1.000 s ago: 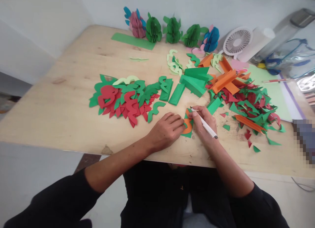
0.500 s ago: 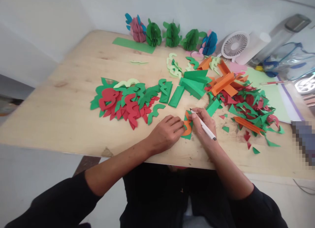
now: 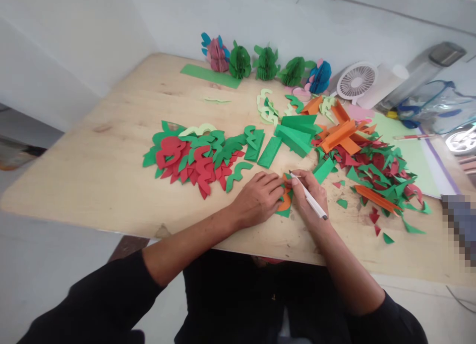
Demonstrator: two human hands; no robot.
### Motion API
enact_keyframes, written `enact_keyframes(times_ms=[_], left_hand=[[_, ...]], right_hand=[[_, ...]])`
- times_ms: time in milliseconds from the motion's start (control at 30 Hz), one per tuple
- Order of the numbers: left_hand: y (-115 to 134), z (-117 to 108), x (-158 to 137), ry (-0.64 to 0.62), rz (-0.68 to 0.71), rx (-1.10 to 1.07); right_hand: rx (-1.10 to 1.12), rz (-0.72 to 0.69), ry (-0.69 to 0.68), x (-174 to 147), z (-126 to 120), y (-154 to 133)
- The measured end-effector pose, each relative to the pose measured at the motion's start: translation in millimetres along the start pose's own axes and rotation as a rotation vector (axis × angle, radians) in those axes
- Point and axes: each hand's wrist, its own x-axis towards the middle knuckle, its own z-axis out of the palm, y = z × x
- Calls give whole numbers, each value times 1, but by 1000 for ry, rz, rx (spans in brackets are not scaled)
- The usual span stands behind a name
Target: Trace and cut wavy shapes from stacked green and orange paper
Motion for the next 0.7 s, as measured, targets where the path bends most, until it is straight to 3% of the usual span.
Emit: enact_keyframes(times_ms=[700], left_hand=[[1, 3, -4, -29, 6, 24]], right_hand=[[21, -14, 41, -1, 2, -1]])
